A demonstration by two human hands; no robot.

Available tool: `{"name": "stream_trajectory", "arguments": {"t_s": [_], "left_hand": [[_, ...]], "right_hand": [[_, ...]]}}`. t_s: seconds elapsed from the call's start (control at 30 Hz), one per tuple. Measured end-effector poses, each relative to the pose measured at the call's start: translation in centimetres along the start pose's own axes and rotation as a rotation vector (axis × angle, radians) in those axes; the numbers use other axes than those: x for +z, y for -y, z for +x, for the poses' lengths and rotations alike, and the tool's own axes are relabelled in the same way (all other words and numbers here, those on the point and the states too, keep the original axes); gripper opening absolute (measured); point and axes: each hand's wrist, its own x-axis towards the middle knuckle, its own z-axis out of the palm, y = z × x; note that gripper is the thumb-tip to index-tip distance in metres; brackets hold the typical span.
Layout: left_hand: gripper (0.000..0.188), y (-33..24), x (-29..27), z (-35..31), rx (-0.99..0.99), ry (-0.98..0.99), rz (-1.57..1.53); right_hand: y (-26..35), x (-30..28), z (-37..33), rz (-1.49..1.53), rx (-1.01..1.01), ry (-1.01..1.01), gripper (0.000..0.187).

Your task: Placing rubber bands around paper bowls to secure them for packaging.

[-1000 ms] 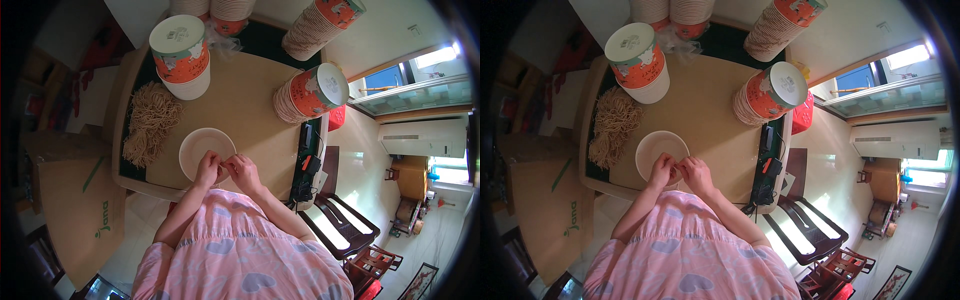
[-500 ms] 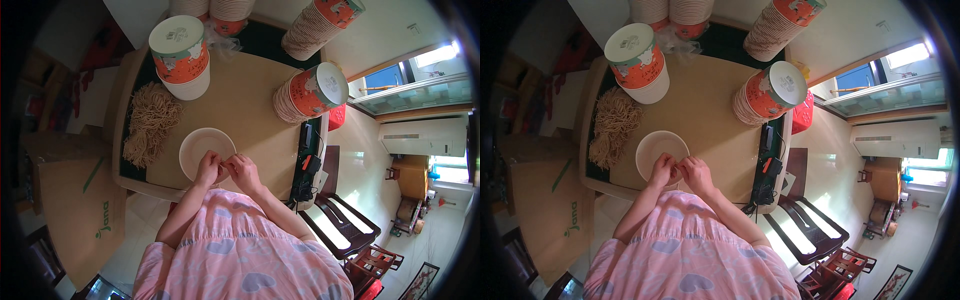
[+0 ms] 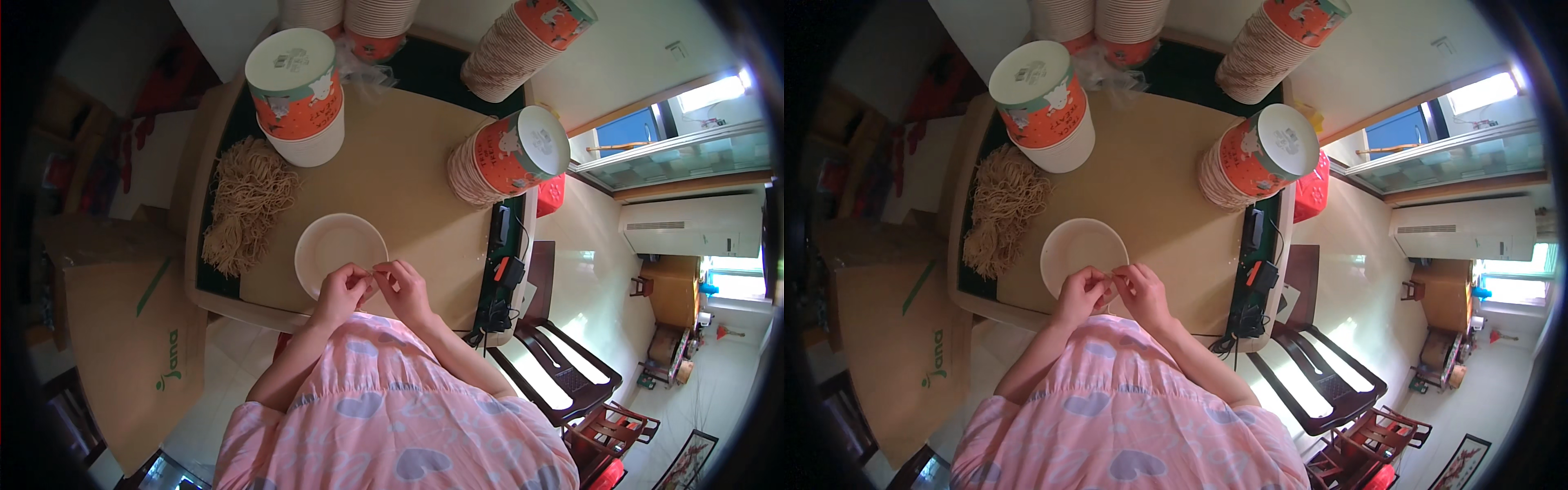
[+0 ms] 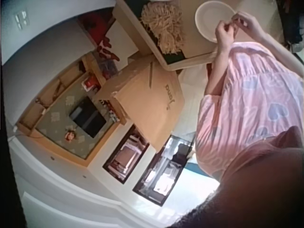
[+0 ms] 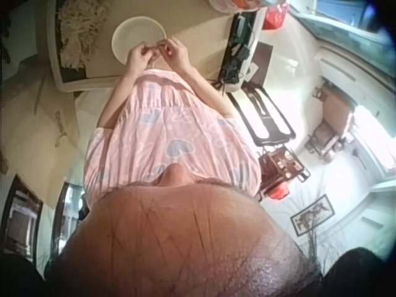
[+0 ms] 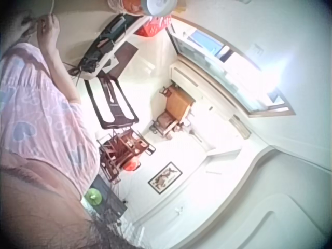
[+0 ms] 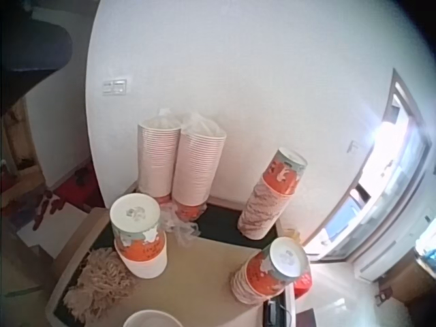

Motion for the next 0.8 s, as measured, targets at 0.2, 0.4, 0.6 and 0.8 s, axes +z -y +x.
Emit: {"name": "stream_trajectory", "arguments": {"t_s": [0.2, 0.4, 0.6, 0.8], "left_hand": [[0.008, 0.2, 0.5, -0.7, 0.220, -0.059, 0.120], [0.007, -0.7, 0.6, -1.2, 0.312, -0.102, 0.192], [0.009, -1.6, 1.0, -2.3, 0.269, -0.041, 0.222], [0.009, -2.8, 1.7, -3.3, 0.407, 0.026, 0.344]], "right_hand": [[-0.7, -0.8, -0.6, 0.173, 0.059, 0.053, 0.012], [-0.5, -1.2, -0.6, 0.194, 0.032, 0.063, 0.010], [-1.3, -0.8, -1.4, 0.028, -0.200, -0.008, 0.012], [-2.5, -0.2, -1.7, 0.024, -0.216, -0.063, 0.013]]}}
